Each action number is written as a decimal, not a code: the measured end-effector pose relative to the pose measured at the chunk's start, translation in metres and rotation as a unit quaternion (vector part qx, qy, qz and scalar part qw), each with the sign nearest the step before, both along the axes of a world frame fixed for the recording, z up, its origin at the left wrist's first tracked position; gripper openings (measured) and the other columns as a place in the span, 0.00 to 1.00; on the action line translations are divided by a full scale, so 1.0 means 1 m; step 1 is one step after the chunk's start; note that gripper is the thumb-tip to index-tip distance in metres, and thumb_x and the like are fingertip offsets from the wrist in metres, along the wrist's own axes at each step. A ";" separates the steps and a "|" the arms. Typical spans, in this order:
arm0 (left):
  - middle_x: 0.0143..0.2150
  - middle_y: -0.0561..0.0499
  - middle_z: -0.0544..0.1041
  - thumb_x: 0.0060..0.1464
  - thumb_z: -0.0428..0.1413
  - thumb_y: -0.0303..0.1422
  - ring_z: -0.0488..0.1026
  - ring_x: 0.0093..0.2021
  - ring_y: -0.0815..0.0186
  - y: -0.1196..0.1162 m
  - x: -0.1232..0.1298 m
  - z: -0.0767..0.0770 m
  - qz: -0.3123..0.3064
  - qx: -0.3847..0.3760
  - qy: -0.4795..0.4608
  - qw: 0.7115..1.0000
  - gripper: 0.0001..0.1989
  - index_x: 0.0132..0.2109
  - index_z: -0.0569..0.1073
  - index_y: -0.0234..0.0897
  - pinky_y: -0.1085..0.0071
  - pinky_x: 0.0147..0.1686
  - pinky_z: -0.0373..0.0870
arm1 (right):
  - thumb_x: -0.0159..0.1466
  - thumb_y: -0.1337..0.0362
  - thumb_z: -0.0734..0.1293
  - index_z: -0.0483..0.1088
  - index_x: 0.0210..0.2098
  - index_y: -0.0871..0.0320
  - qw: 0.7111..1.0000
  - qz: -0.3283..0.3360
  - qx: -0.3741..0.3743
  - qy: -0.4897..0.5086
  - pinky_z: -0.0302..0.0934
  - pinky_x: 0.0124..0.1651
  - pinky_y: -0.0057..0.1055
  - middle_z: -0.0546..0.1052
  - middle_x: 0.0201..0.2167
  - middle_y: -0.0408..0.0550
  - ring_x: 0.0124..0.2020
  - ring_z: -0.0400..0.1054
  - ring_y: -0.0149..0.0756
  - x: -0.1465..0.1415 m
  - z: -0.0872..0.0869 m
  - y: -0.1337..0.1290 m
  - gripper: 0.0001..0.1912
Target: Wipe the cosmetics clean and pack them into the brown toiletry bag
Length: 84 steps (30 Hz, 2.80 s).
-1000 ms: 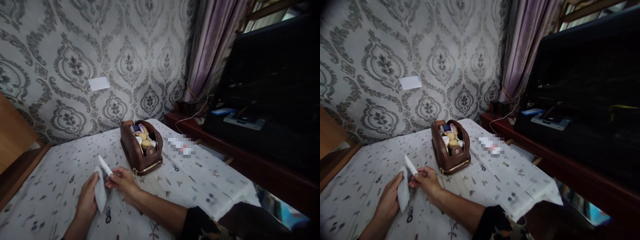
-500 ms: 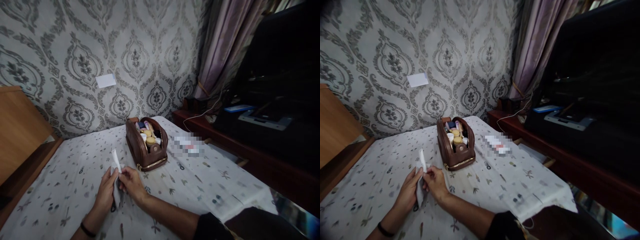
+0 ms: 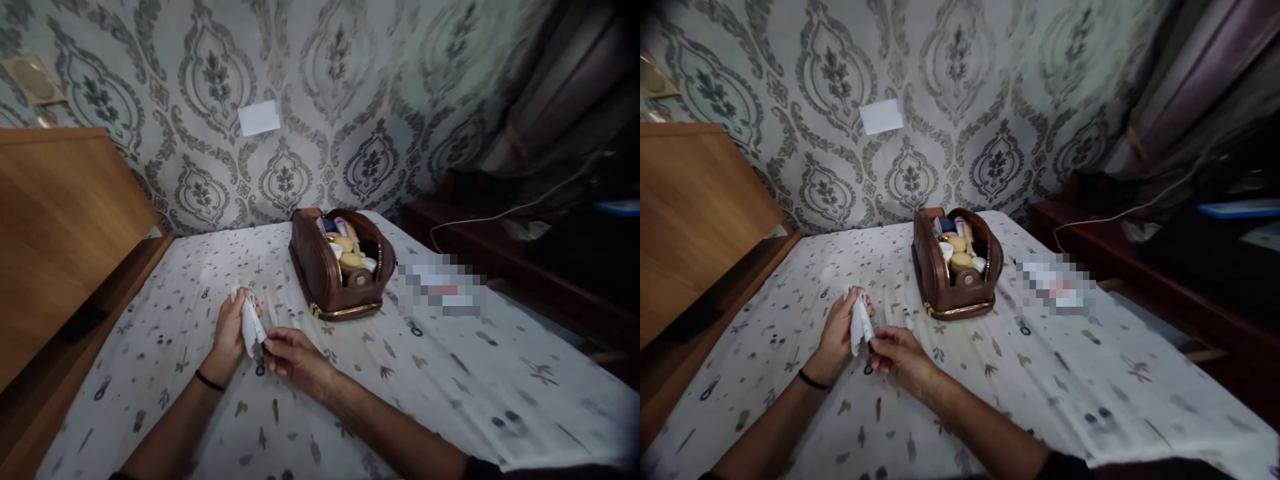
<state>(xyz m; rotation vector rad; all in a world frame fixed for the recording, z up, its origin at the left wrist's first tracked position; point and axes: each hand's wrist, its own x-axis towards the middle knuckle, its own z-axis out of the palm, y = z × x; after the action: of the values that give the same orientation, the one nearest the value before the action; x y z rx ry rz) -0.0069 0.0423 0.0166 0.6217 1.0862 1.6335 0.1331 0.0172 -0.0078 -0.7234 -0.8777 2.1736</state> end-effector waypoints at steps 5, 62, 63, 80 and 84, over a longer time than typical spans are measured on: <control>0.20 0.55 0.73 0.40 0.68 0.54 0.69 0.18 0.73 0.004 -0.001 -0.006 0.049 -0.031 0.001 0.998 0.27 0.29 0.68 0.35 0.78 0.19 0.64 | 0.40 0.59 0.83 0.70 0.35 0.58 0.999 -0.039 0.015 -0.030 0.51 0.24 0.23 0.73 0.22 0.35 0.20 0.66 0.25 -0.001 0.002 -0.004 0.28; 0.23 0.53 0.76 0.57 0.60 0.46 0.70 0.17 0.69 -0.004 0.005 -0.001 -0.099 -0.108 -0.144 0.979 0.17 0.36 0.75 0.33 0.75 0.13 0.61 | 0.47 0.50 0.80 0.69 0.29 0.61 1.000 0.012 -0.009 0.008 0.45 0.19 0.23 0.77 0.25 0.44 0.17 0.61 0.22 0.007 0.004 0.006 0.25; 0.23 0.53 0.76 0.57 0.60 0.45 0.70 0.17 0.69 -0.004 0.005 -0.002 -0.098 -0.106 -0.145 0.979 0.17 0.35 0.74 0.33 0.76 0.13 0.61 | 0.46 0.50 0.81 0.69 0.29 0.61 1.000 0.010 -0.012 0.010 0.45 0.19 0.23 0.77 0.25 0.44 0.17 0.61 0.22 0.007 0.004 0.006 0.25; 0.31 0.48 0.81 0.32 0.75 0.33 0.76 0.31 0.66 -0.002 0.001 -0.009 -0.104 -0.061 -0.107 0.987 0.21 0.36 0.79 0.31 0.73 0.31 0.75 | 0.44 0.49 0.81 0.71 0.28 0.60 0.999 -0.031 -0.034 -0.001 0.44 0.20 0.22 0.71 0.20 0.38 0.17 0.61 0.22 0.009 0.007 0.009 0.26; 0.34 0.49 0.82 0.33 0.74 0.32 0.75 0.28 0.68 -0.005 0.001 -0.008 -0.151 -0.054 -0.077 0.984 0.22 0.38 0.78 0.33 0.73 0.30 0.74 | 0.48 0.48 0.80 0.72 0.28 0.61 0.999 -0.034 -0.008 -0.008 0.44 0.20 0.22 0.70 0.17 0.39 0.17 0.59 0.23 0.011 0.006 0.010 0.24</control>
<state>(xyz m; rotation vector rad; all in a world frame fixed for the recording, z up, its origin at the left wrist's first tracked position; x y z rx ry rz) -0.0056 0.0373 0.0090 0.5491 0.9123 1.3277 0.1437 0.0277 -0.0020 -0.7681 -0.8342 2.1199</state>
